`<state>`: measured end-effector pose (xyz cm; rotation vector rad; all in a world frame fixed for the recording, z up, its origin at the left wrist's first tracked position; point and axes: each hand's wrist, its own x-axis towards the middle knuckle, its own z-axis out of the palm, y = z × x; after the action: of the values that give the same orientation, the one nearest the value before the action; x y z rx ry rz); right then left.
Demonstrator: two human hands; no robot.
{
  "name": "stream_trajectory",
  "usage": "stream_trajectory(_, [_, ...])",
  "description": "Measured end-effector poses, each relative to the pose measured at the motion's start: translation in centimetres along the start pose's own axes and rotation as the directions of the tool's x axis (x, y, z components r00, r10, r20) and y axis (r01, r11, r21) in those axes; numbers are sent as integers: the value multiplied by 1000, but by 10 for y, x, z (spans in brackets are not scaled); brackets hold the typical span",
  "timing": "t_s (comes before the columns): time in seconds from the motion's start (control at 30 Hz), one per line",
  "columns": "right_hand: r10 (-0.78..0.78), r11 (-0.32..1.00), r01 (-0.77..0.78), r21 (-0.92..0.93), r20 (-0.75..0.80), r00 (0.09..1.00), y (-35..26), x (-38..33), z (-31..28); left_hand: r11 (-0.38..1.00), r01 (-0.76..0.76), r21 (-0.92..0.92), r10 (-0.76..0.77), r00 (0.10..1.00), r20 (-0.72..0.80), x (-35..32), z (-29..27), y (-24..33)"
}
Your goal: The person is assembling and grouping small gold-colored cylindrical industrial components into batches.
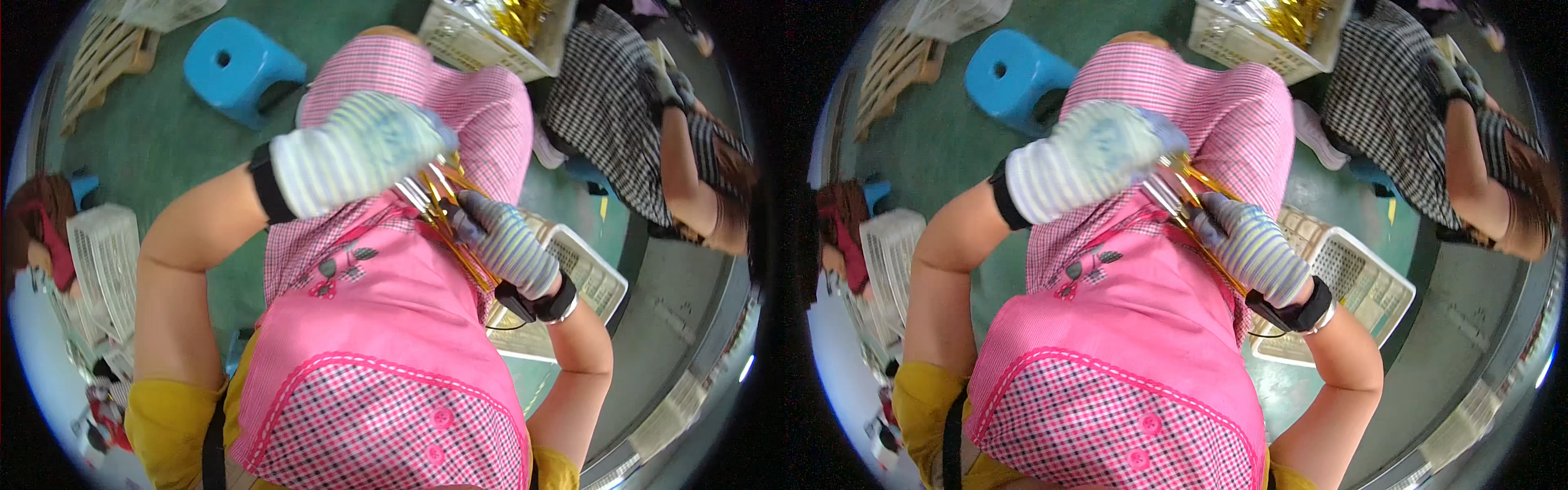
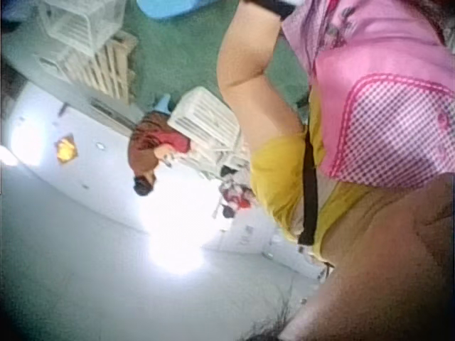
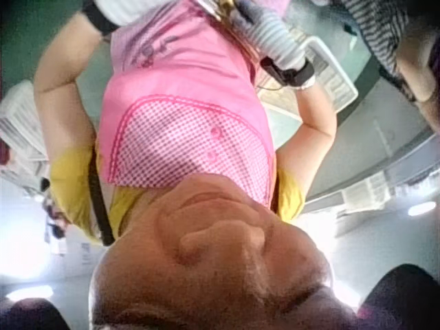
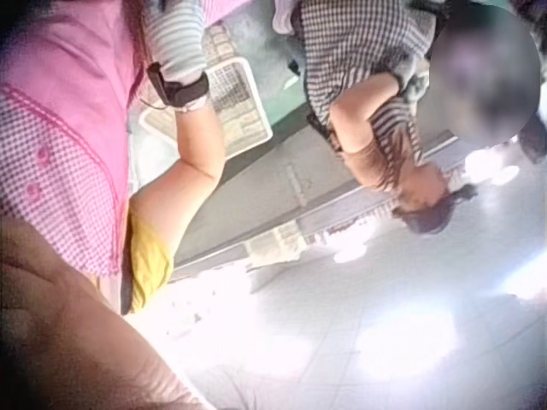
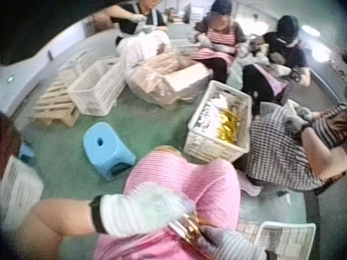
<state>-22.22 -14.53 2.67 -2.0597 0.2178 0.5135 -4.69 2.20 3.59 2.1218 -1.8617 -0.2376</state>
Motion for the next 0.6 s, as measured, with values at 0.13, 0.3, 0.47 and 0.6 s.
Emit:
stream_trajectory(0.13, [343,743,-427,515,255,904,-14,-7,-21,991,-123,46,131,953,-274,1,-4,-22])
stream_trajectory(0.3, [206,708,-329,624,264,942,-17,-22,-25,894,-423,149,445,878,-178,5,1,-4])
stream_trajectory(0.47, [193,513,-422,747,379,905,-5,-16,0,841,-514,167,526,850,-31,17,8,-2])
stream_trajectory(0.6, [157,589,-358,725,332,930,-3,-26,4,805,-554,211,560,827,36,23,-17,16])
